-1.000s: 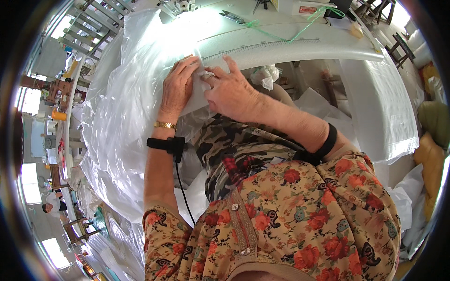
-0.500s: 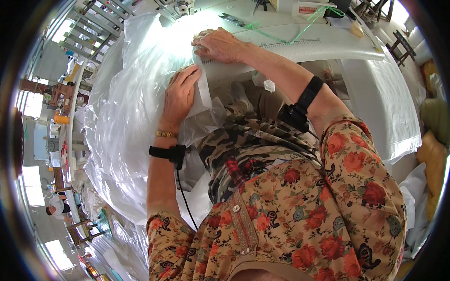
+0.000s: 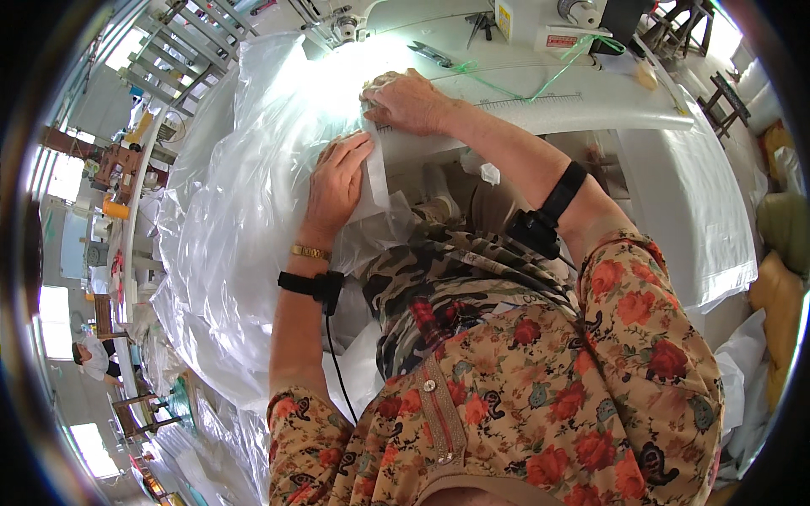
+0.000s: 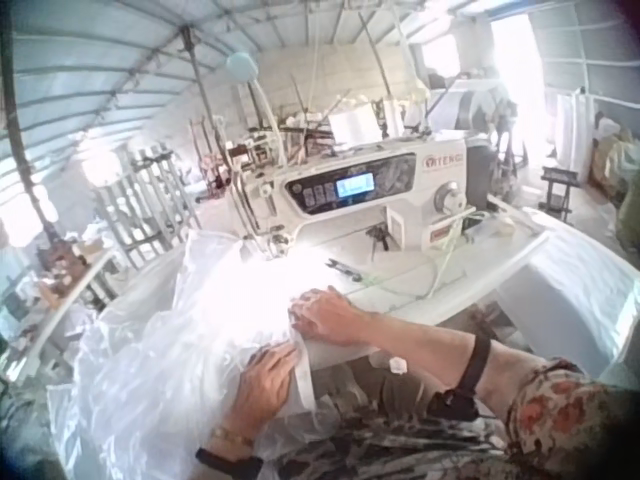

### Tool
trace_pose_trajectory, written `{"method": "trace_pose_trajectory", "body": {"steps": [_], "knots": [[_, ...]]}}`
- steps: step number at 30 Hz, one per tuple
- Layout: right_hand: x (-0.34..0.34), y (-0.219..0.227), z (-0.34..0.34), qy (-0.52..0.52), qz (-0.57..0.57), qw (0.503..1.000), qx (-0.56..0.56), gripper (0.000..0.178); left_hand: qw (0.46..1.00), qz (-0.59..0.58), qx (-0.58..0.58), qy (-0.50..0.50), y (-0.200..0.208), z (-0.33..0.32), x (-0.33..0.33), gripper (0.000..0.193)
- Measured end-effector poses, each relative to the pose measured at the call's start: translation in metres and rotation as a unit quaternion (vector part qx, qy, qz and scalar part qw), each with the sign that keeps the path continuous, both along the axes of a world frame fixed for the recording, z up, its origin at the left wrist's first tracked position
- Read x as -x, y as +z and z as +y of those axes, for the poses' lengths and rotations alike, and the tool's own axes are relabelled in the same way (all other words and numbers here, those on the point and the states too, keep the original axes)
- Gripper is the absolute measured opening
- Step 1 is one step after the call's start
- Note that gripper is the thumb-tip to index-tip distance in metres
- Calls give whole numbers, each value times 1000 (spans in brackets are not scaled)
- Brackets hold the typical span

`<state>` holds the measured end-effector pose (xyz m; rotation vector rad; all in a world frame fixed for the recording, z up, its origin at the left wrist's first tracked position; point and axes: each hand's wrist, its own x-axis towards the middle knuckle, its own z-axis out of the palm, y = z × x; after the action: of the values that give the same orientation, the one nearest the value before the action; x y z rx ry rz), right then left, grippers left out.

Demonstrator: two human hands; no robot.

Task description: Sewing together large sheets of white plastic material using an industrial sewing machine.

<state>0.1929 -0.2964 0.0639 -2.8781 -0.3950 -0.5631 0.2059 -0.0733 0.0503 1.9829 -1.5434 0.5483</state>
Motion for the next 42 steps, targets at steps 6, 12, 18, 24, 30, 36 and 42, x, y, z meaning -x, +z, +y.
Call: {"method": "trace_pose_trajectory", "body": {"steps": [6, 12, 18, 24, 30, 36, 42], "knots": [[11, -1, 4, 20, -23, 999, -35, 40, 996, 73, 55, 17, 3, 0, 4, 34], [14, 7, 3, 136, -128, 977, -101, 32, 966, 213, 136, 49, 9, -3, 1, 39], [31, 15, 5, 178, -79, 979, -67, 25, 991, 78, -5, 111, 19, -6, -10, 24], [35, 19, 15, 186, -147, 965, -113, 23, 978, 150, 88, 119, 12, -11, -29, 14], [33, 23, 6, 184, -108, 976, -42, 21, 926, 299, 143, 178, 15, -10, -42, 18], [20, 23, 16, -30, -5, 997, -65, 24, 897, 378, 159, 163, 20, -9, -49, 18], [2, 20, 23, -104, -52, 992, -52, 40, 918, 325, 163, 158, 20, -6, -55, 19]]}}
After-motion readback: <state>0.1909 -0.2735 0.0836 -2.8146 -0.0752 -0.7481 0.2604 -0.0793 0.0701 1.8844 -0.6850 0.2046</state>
